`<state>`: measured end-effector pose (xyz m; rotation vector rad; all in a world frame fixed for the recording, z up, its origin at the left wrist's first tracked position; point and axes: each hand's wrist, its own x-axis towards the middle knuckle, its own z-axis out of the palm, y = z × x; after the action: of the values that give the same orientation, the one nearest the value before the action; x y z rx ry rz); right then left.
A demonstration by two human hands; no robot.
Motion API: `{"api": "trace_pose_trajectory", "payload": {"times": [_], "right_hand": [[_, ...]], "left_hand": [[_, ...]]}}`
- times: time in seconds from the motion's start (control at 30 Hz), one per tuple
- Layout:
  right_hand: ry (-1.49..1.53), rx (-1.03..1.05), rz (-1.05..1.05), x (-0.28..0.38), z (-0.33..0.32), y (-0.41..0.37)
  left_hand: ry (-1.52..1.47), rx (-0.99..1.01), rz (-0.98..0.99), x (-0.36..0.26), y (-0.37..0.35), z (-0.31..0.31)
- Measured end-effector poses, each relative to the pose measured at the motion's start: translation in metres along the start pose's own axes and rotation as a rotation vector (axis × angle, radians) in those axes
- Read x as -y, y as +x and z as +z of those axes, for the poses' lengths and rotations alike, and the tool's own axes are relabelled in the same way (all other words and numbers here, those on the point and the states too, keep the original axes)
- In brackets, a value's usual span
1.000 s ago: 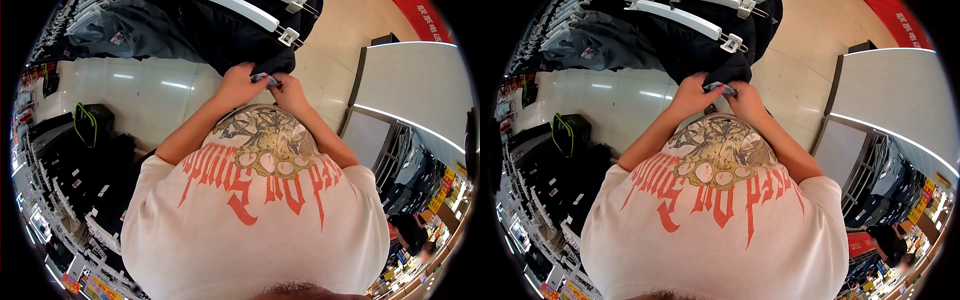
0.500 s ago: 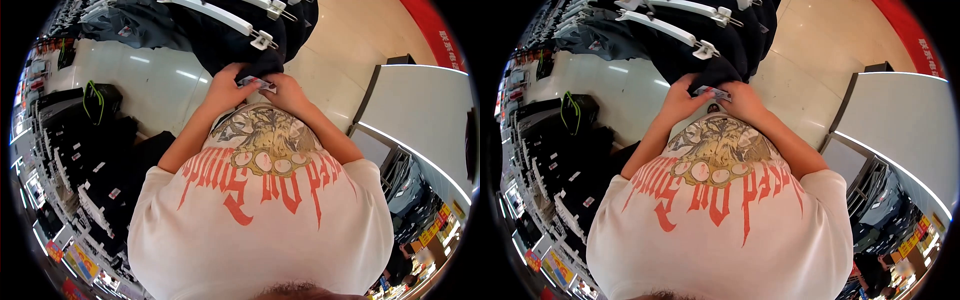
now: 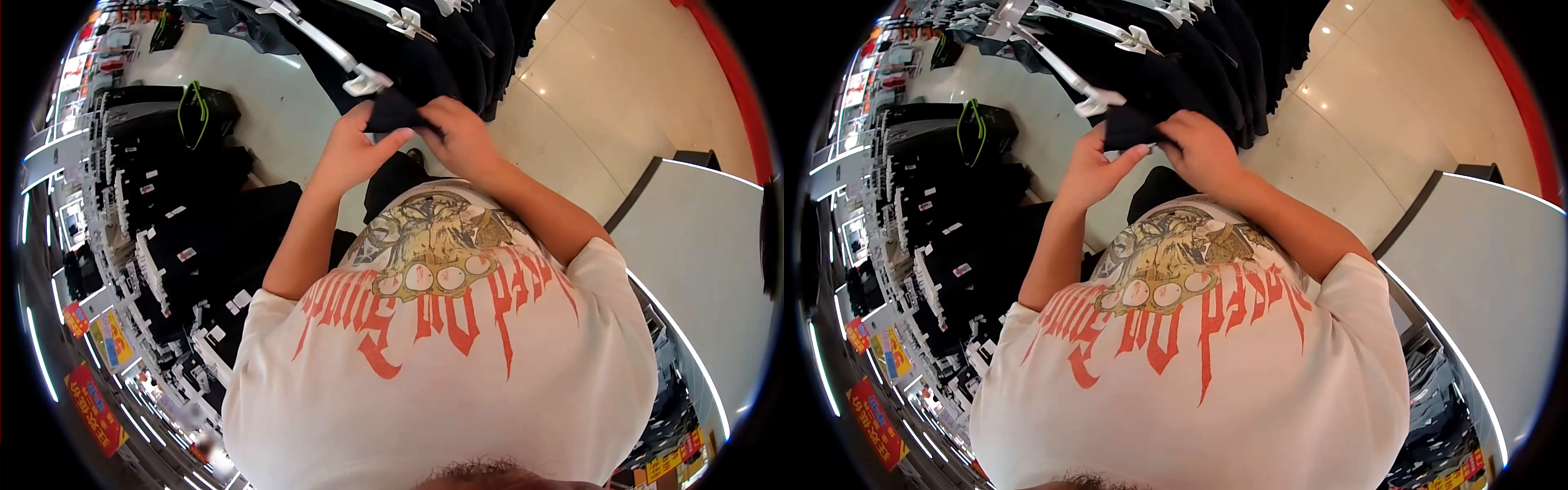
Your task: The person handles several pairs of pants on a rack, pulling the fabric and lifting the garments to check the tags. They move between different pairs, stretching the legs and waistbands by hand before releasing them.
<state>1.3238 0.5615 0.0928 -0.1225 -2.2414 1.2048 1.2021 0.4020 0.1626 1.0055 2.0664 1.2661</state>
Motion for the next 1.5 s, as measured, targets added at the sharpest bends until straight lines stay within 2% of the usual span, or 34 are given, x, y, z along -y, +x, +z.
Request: {"api": "trace_pose_trajectory", "payload": {"times": [0.07, 0.17, 0.27, 0.37, 0.47, 0.57, 0.77, 0.87, 1.03, 1.13, 1.2, 1.3, 1.4, 1.5], "right_hand": [[-0.011, 0.037, -0.086, 0.004, 0.005, -0.003], [-0.035, 0.086, -0.163, 0.005, 0.002, -0.001], [-0.036, 0.049, -0.200, 0.000, 0.004, 0.002], [0.059, 0.115, -0.202, -0.004, 0.004, 0.000], [0.113, 0.187, -0.174, 0.000, 0.012, 0.006], [0.251, 0.265, 0.053, 0.014, 0.010, 0.003], [0.149, 0.248, -0.043, 0.005, 0.024, 0.004], [0.193, 0.280, 0.044, -0.002, 0.020, 0.006], [0.102, 0.283, 0.059, -0.007, 0.014, 0.014], [0.087, 0.298, 0.079, -0.011, 0.017, 0.009], [0.111, 0.321, 0.092, -0.016, 0.016, 0.010], [0.190, 0.279, 0.154, -0.017, 0.019, 0.006], [0.253, 0.347, 0.312, -0.008, 0.018, 0.005], [0.228, 0.350, 0.246, -0.013, 0.020, -0.002]], "left_hand": [[-0.045, -0.139, -0.042, 0.000, -0.005, 0.005], [-0.032, -0.158, -0.025, 0.010, -0.010, -0.008], [-0.001, -0.136, -0.076, 0.012, -0.019, -0.026], [0.008, -0.125, -0.137, 0.006, -0.025, -0.028], [-0.012, -0.139, -0.182, -0.001, -0.031, -0.035], [0.011, -0.139, -0.150, 0.004, -0.033, -0.036], [-0.081, -0.170, -0.156, 0.015, -0.036, -0.033], [-0.072, -0.169, -0.135, 0.015, -0.032, -0.024], [-0.004, -0.116, -0.075, 0.008, -0.026, -0.021], [-0.071, -0.065, -0.178, 0.006, -0.026, -0.024], [-0.071, -0.083, -0.113, 0.012, -0.023, -0.020], [-0.044, -0.081, -0.114, 0.016, -0.029, -0.018], [-0.044, -0.097, -0.093, 0.019, -0.033, -0.016], [-0.121, -0.109, -0.088, 0.026, -0.037, -0.015]]}}
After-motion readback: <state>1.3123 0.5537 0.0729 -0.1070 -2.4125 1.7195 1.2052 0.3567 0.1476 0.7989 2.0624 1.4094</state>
